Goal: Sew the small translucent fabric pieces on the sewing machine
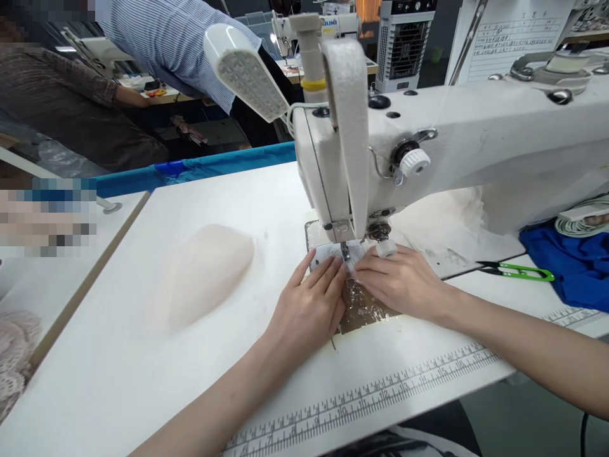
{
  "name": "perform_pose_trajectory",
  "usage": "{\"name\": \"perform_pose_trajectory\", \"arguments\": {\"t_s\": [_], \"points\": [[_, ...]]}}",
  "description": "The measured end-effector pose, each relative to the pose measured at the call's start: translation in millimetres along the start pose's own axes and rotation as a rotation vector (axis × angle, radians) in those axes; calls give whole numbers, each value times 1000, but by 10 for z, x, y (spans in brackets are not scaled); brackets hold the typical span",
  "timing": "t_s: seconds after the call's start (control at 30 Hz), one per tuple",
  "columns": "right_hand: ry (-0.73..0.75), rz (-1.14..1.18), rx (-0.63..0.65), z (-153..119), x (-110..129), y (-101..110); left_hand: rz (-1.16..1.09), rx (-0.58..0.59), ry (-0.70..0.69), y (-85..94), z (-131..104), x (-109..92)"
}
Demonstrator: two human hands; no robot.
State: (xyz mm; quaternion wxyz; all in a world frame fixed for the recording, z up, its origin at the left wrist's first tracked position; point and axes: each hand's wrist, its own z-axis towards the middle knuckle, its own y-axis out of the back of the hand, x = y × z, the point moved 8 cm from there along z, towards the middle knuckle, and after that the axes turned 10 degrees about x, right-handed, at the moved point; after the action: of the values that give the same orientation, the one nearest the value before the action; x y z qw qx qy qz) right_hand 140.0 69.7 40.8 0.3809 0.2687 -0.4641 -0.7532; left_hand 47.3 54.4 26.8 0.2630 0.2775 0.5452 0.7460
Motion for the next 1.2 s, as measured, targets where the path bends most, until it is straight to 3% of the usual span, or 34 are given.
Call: {"name": "perform_pose_trajectory", "arguments": {"t_s": [0.67, 1.2], "points": [[-26, -19, -2, 31, -33, -3, -110, -14, 60, -6, 32, 89], [-41, 62, 8, -11, -44, 4, -26, -77, 33, 68, 16, 24]]}}
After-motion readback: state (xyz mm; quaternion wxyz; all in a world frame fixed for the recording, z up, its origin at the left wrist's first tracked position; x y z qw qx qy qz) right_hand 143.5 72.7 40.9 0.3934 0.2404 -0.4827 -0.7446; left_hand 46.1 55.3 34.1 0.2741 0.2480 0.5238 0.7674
